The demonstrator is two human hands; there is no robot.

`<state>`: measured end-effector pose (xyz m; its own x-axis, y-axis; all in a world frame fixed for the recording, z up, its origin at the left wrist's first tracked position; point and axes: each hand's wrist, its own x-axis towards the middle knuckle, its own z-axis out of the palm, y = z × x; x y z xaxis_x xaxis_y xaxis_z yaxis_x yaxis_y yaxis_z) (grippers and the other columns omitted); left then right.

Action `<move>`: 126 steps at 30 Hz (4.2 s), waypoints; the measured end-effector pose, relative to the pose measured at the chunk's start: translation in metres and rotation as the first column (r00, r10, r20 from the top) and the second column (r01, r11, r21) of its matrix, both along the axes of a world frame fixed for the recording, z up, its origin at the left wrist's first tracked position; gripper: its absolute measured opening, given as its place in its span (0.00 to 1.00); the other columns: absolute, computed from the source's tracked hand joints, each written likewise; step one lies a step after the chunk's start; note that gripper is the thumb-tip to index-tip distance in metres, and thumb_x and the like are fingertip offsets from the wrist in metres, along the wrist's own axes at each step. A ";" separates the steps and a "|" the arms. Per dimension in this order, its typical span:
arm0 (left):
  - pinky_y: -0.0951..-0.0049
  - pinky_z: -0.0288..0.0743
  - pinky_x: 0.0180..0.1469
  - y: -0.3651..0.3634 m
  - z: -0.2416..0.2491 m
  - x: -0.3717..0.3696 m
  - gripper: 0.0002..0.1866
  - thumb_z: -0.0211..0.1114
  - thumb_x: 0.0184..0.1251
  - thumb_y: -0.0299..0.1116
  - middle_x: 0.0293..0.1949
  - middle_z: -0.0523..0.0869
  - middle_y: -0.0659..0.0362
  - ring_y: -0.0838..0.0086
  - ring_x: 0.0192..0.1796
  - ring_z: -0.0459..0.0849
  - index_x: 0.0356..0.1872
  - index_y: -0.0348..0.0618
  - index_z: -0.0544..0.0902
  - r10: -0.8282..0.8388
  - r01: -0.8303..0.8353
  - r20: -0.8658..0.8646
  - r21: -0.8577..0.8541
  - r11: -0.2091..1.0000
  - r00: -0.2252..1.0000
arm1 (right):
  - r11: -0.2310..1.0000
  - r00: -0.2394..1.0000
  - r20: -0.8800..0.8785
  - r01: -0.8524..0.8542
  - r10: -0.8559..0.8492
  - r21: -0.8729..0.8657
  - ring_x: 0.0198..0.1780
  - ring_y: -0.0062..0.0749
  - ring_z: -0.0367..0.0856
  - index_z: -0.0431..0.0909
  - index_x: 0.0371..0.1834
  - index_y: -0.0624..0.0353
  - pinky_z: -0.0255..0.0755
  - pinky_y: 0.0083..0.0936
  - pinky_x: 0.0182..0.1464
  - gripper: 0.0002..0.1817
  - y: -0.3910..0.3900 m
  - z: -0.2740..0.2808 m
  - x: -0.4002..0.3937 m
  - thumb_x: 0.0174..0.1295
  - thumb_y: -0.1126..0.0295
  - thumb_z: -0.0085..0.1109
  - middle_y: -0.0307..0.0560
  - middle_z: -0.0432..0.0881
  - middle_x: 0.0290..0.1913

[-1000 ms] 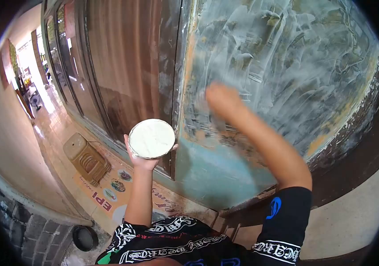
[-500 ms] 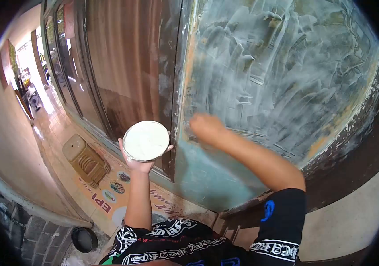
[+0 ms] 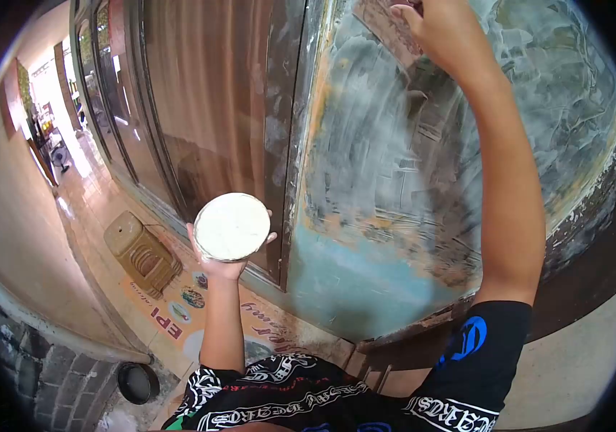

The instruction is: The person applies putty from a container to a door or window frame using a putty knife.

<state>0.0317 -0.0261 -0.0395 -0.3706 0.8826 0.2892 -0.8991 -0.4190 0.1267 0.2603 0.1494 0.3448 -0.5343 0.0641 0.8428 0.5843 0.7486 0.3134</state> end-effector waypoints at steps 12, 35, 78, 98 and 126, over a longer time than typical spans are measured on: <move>0.19 0.61 0.65 -0.003 0.001 0.000 0.49 0.45 0.62 0.78 0.75 0.66 0.49 0.40 0.73 0.66 0.75 0.51 0.65 -0.006 0.007 -0.038 0.035 0.999 0.999 | 0.898 0.745 0.667 0.284 0.014 -0.336 0.45 0.53 0.85 0.82 0.36 0.66 0.81 0.44 0.43 0.07 0.013 -0.298 -0.021 0.58 0.75 0.57 0.59 0.83 0.42; 0.11 0.53 0.63 0.010 0.013 0.013 0.50 0.47 0.59 0.79 0.76 0.63 0.49 0.38 0.74 0.64 0.76 0.55 0.63 -0.069 0.069 -0.010 -0.019 0.997 0.998 | 0.940 0.865 0.502 0.183 -0.014 -0.288 0.47 0.54 0.84 0.83 0.39 0.66 0.81 0.45 0.47 0.09 0.022 -0.192 -0.041 0.59 0.75 0.55 0.58 0.84 0.43; 0.09 0.53 0.60 0.027 0.030 0.024 0.49 0.48 0.64 0.75 0.76 0.61 0.45 0.31 0.72 0.62 0.76 0.49 0.61 0.022 -0.023 0.022 0.028 0.999 1.000 | 0.851 0.792 0.584 0.175 0.177 -0.495 0.45 0.56 0.84 0.83 0.40 0.63 0.78 0.47 0.49 0.09 -0.005 -0.167 0.039 0.63 0.69 0.59 0.60 0.83 0.43; 0.11 0.52 0.63 0.030 0.033 0.030 0.50 0.47 0.60 0.79 0.75 0.65 0.51 0.39 0.73 0.64 0.76 0.54 0.63 -0.019 0.019 -0.012 0.012 1.000 1.000 | 0.926 0.890 0.435 0.040 0.138 -0.375 0.44 0.49 0.82 0.83 0.38 0.62 0.76 0.37 0.46 0.10 -0.017 -0.083 0.063 0.62 0.66 0.66 0.53 0.83 0.38; 0.10 0.54 0.62 0.014 0.024 0.057 0.51 0.48 0.59 0.79 0.75 0.64 0.50 0.40 0.73 0.64 0.76 0.55 0.62 -0.047 0.046 -0.011 -0.086 0.995 0.999 | 0.294 0.947 -0.233 -0.292 0.219 -0.910 0.27 0.25 0.76 0.79 0.33 0.64 0.69 0.28 0.31 0.12 -0.030 -0.267 0.093 0.67 0.66 0.65 0.43 0.80 0.25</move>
<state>0.0890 -0.0124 -0.0152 -0.3255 0.9206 0.2157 -0.9154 -0.3640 0.1721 0.3528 0.1190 0.0778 -0.6352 0.6861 0.3547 0.2940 0.6395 -0.7104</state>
